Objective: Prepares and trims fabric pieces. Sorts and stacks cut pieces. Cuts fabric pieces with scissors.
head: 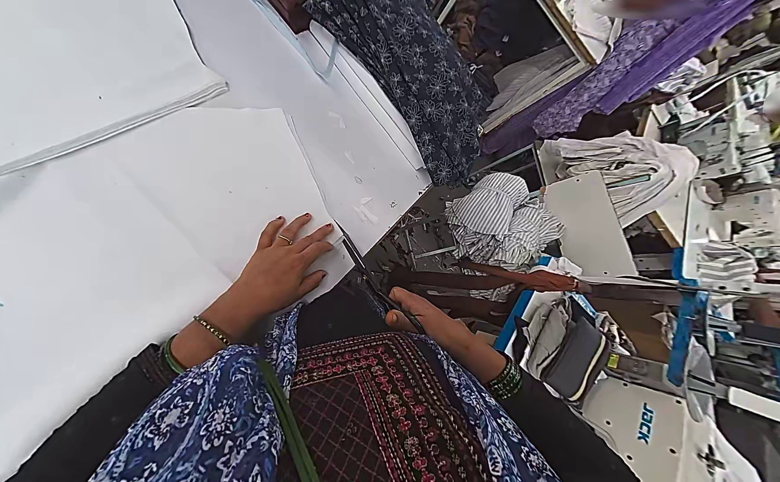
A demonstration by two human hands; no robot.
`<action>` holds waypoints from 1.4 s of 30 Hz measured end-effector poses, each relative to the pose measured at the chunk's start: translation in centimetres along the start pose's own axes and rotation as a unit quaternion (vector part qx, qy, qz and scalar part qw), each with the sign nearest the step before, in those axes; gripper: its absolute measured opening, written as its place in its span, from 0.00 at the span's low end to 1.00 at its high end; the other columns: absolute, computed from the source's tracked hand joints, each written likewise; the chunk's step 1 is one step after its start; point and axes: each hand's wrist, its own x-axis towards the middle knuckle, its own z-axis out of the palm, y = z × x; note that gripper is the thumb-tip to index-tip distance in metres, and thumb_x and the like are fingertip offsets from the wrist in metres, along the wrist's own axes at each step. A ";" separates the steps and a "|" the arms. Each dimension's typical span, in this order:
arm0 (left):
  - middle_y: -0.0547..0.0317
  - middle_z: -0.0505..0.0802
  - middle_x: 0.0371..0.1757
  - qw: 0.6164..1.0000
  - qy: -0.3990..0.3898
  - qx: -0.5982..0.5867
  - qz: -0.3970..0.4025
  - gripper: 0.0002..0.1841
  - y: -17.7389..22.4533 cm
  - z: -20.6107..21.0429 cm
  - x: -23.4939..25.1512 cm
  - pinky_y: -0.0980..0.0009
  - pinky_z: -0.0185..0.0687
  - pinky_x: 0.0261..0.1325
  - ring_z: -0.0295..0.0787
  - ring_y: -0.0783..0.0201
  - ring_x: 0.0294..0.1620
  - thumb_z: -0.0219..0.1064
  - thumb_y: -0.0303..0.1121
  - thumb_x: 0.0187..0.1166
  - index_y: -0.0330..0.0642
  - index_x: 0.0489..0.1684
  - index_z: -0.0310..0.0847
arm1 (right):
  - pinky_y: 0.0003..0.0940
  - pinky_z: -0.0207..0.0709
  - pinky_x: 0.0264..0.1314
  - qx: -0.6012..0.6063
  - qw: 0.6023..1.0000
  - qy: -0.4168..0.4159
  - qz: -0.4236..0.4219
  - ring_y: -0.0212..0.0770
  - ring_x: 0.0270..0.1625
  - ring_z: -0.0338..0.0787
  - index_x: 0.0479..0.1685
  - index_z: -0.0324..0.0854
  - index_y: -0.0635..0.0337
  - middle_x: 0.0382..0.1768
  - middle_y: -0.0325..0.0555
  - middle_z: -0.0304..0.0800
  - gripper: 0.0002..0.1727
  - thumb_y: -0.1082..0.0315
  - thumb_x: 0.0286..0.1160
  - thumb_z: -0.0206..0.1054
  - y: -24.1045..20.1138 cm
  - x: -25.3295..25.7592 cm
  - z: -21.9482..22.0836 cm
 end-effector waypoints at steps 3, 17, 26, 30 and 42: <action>0.56 0.83 0.81 1.000 -0.004 0.000 -0.001 0.21 0.0 -0.1 0.0 0.30 0.50 0.83 0.66 0.38 0.88 0.60 0.47 0.80 0.46 0.62 0.88 | 0.21 0.61 0.38 -0.007 1.000 -0.005 0.011 0.22 0.33 0.67 0.39 0.69 0.60 0.33 0.32 0.68 0.27 0.41 0.79 0.63 0.1 -0.1 0.0; 0.41 0.94 0.53 0.989 0.141 -0.043 -0.028 0.13 -0.6 0.5 0.2 0.41 0.77 0.68 0.88 0.40 0.66 0.61 0.33 0.74 0.32 0.30 0.87 | 0.16 0.68 0.25 0.133 0.984 0.122 -0.001 0.20 0.18 0.70 0.40 0.67 0.52 0.19 0.24 0.70 0.35 0.30 0.62 0.71 1.3 0.5 -1.9; 0.40 0.90 0.39 0.959 0.215 -0.085 -0.162 0.13 0.0 -0.7 0.0 0.54 0.80 0.47 0.88 0.48 0.44 0.56 0.32 0.74 0.29 0.31 0.80 | 0.13 0.67 0.30 0.088 0.995 -0.016 -0.043 0.15 0.26 0.72 0.44 0.70 0.51 0.26 0.21 0.72 0.48 0.16 0.40 0.72 2.8 0.1 -3.3; 0.38 0.90 0.40 0.961 0.207 -0.073 -0.167 0.14 0.0 -0.7 0.2 0.48 0.79 0.50 0.89 0.43 0.48 0.55 0.33 0.74 0.29 0.31 0.80 | 0.16 0.69 0.39 0.000 0.993 -0.109 -0.042 0.16 0.35 0.73 0.51 0.71 0.58 0.36 0.28 0.74 0.48 0.17 0.56 0.61 3.6 -1.1 -4.9; 0.39 0.89 0.39 0.962 0.195 -0.094 -0.164 0.12 0.2 -1.1 0.2 0.46 0.77 0.49 0.87 0.43 0.45 0.58 0.31 0.72 0.28 0.33 0.81 | 0.24 0.68 0.37 -0.017 0.996 -0.085 0.010 0.22 0.33 0.72 0.51 0.69 0.58 0.34 0.31 0.72 0.41 0.25 0.63 0.64 1.8 -0.2 -2.9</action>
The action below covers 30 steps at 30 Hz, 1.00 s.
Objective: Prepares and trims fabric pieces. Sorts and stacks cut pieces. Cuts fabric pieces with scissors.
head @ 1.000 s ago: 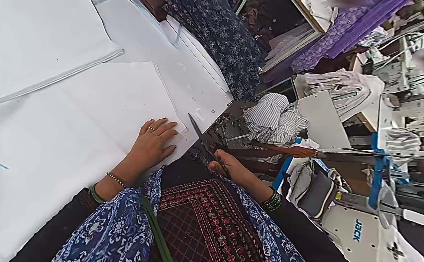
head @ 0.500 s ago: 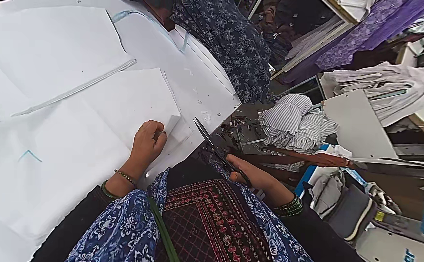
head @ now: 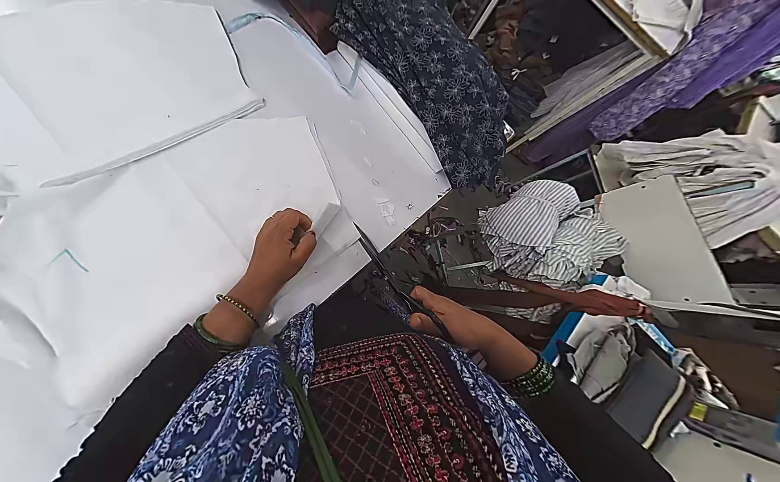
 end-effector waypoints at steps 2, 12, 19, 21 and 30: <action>0.40 0.88 0.37 1.000 -0.004 -0.008 0.001 0.12 0.0 -0.1 0.0 0.46 0.77 0.48 0.86 0.44 0.43 0.59 0.31 0.72 0.29 0.32 0.82 | 0.26 0.67 0.37 -0.011 1.000 0.016 0.012 0.24 0.33 0.72 0.52 0.69 0.59 0.34 0.33 0.72 0.37 0.30 0.69 0.65 -0.7 0.4 0.3; 0.40 0.91 0.43 0.998 -0.046 -0.030 0.011 0.11 -0.5 -0.6 0.2 0.42 0.77 0.54 0.88 0.41 0.51 0.61 0.32 0.74 0.29 0.34 0.83 | 0.24 0.65 0.35 -0.031 0.996 0.073 0.039 0.24 0.29 0.69 0.43 0.68 0.58 0.30 0.33 0.69 0.31 0.36 0.75 0.64 -2.3 0.5 1.5; 0.39 0.91 0.45 0.997 -0.067 -0.033 0.014 0.10 -0.5 -0.7 0.4 0.40 0.76 0.57 0.88 0.40 0.54 0.62 0.31 0.73 0.30 0.32 0.82 | 0.22 0.63 0.35 -0.044 0.993 0.103 0.020 0.22 0.29 0.68 0.37 0.69 0.57 0.28 0.30 0.68 0.30 0.35 0.74 0.65 -2.2 0.3 1.8; 0.39 0.91 0.45 0.997 -0.068 -0.031 0.015 0.10 -0.5 -0.7 0.4 0.41 0.76 0.56 0.88 0.40 0.54 0.61 0.31 0.73 0.30 0.32 0.82 | 0.20 0.63 0.34 -0.035 0.995 0.096 0.018 0.21 0.29 0.69 0.37 0.69 0.56 0.28 0.29 0.68 0.30 0.34 0.71 0.66 -1.7 0.3 1.7; 0.38 0.92 0.47 0.997 -0.068 -0.025 0.019 0.11 -0.6 -0.6 0.4 0.40 0.76 0.57 0.89 0.40 0.56 0.62 0.31 0.72 0.30 0.31 0.82 | 0.20 0.65 0.33 -0.008 0.997 0.071 0.039 0.21 0.27 0.70 0.42 0.68 0.56 0.28 0.29 0.69 0.32 0.33 0.70 0.65 -2.4 0.6 1.2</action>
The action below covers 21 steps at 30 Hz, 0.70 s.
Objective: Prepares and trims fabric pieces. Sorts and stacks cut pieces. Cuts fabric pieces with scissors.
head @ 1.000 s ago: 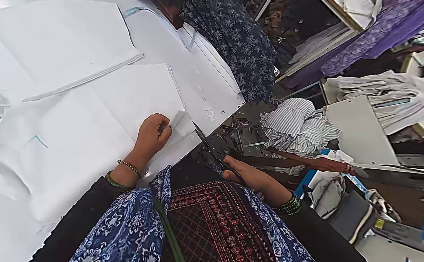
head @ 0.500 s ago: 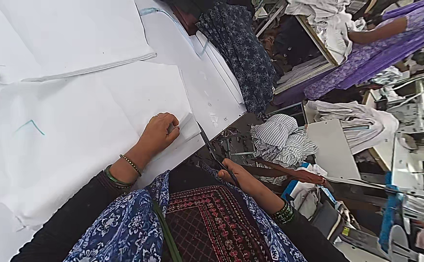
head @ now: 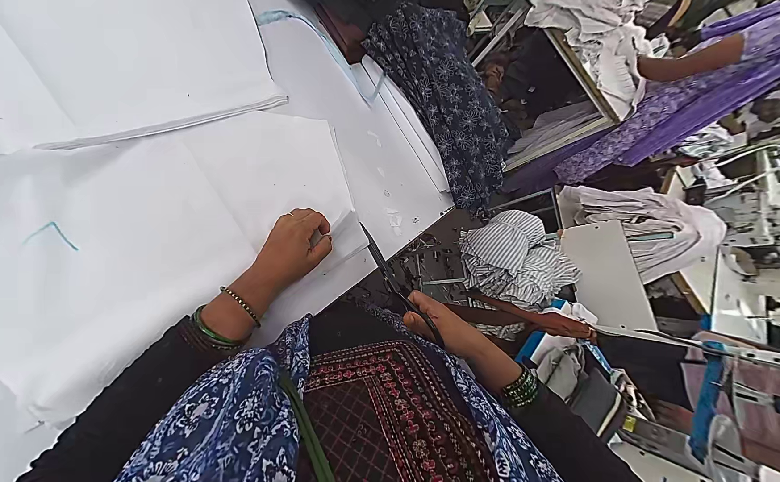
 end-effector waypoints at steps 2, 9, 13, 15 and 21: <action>0.38 0.92 0.47 1.000 0.000 0.001 0.000 0.11 0.0 0.0 0.0 0.40 0.76 0.57 0.89 0.40 0.56 0.62 0.31 0.72 0.30 0.31 0.82 | 0.21 0.64 0.34 -0.009 1.000 0.007 -0.012 0.21 0.28 0.68 0.40 0.68 0.56 0.28 0.30 0.68 0.27 0.38 0.76 0.64 -0.1 0.0 0.1; 0.39 0.92 0.46 1.000 0.007 0.001 0.009 0.11 0.0 0.0 -0.1 0.40 0.76 0.56 0.89 0.40 0.55 0.61 0.31 0.72 0.31 0.31 0.82 | 0.19 0.64 0.33 0.001 1.000 0.023 -0.016 0.20 0.28 0.69 0.39 0.68 0.56 0.28 0.29 0.69 0.29 0.36 0.71 0.67 0.6 0.0 0.3; 0.39 0.92 0.46 1.000 0.011 -0.003 0.008 0.10 -0.2 0.2 0.0 0.40 0.77 0.56 0.89 0.40 0.55 0.62 0.31 0.72 0.31 0.31 0.83 | 0.23 0.67 0.39 -0.020 1.000 -0.010 0.000 0.23 0.34 0.72 0.46 0.69 0.58 0.34 0.32 0.71 0.38 0.28 0.65 0.65 0.3 -0.2 -0.2; 0.39 0.92 0.46 1.000 0.005 -0.006 0.003 0.10 -0.2 0.1 0.0 0.40 0.76 0.56 0.89 0.40 0.54 0.63 0.31 0.72 0.31 0.30 0.83 | 0.24 0.66 0.38 -0.025 1.000 -0.004 -0.005 0.23 0.32 0.70 0.42 0.69 0.58 0.31 0.31 0.70 0.34 0.32 0.69 0.65 0.2 -0.1 -0.1; 0.39 0.93 0.47 1.000 0.003 -0.001 0.004 0.11 -0.2 0.1 0.0 0.41 0.76 0.56 0.89 0.40 0.55 0.61 0.32 0.72 0.31 0.30 0.84 | 0.21 0.62 0.36 -0.021 0.999 0.025 -0.040 0.22 0.30 0.68 0.37 0.68 0.58 0.29 0.32 0.68 0.24 0.44 0.79 0.64 0.3 -0.1 0.4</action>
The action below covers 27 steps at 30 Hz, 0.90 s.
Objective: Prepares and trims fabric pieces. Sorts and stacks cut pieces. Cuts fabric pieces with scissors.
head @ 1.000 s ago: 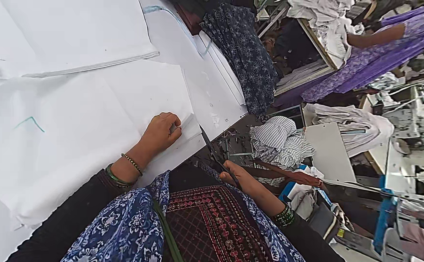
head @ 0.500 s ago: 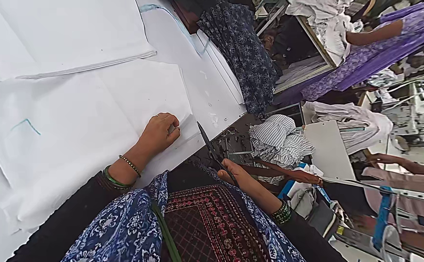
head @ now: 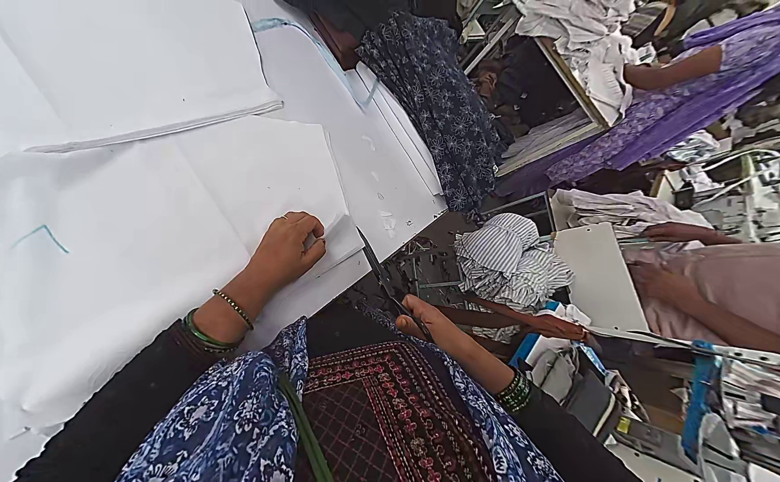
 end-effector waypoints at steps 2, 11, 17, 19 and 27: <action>0.39 0.93 0.47 1.000 -0.002 0.001 -0.001 0.11 -0.1 0.0 0.0 0.40 0.76 0.57 0.89 0.40 0.56 0.61 0.32 0.73 0.31 0.30 0.84 | 0.21 0.62 0.37 0.004 1.000 0.011 -0.012 0.21 0.31 0.68 0.36 0.68 0.59 0.30 0.32 0.68 0.23 0.47 0.79 0.65 0.3 0.3 0.1; 0.41 0.93 0.56 0.999 -0.001 0.022 0.027 0.16 -0.5 0.2 0.0 0.37 0.75 0.62 0.87 0.40 0.65 0.62 0.36 0.72 0.32 0.44 0.88 | 0.14 0.65 0.27 0.130 0.990 0.051 -0.013 0.18 0.20 0.69 0.39 0.68 0.52 0.20 0.23 0.69 0.36 0.30 0.56 0.75 1.4 0.6 -2.0; 0.43 0.85 0.76 0.993 -0.102 0.055 0.020 0.28 0.9 1.1 0.0 0.29 0.50 0.84 0.70 0.38 0.85 0.64 0.55 0.78 0.39 0.63 0.88 | 0.16 0.72 0.18 0.247 0.959 0.090 -0.107 0.20 0.14 0.74 0.44 0.66 0.49 0.17 0.22 0.73 0.44 0.23 0.44 0.78 1.9 0.7 -3.7; 0.40 0.72 0.87 0.976 -0.213 0.029 -0.018 0.38 3.4 0.4 2.0 0.30 0.36 0.89 0.55 0.37 0.93 0.62 0.59 0.81 0.38 0.82 0.73 | 0.17 0.74 0.18 0.266 0.944 0.110 -0.164 0.20 0.15 0.75 0.44 0.66 0.48 0.18 0.22 0.74 0.42 0.24 0.49 0.77 2.6 1.0 -4.5; 0.39 0.57 0.94 0.962 -0.159 0.222 0.010 0.43 -1.7 -1.3 22.0 0.37 0.40 0.91 0.44 0.36 0.95 0.56 0.59 0.86 0.35 0.92 0.53 | 0.17 0.79 0.22 0.309 0.889 0.116 -0.318 0.19 0.19 0.82 0.46 0.72 0.42 0.21 0.22 0.82 0.27 0.34 0.63 0.74 5.4 2.6 -7.0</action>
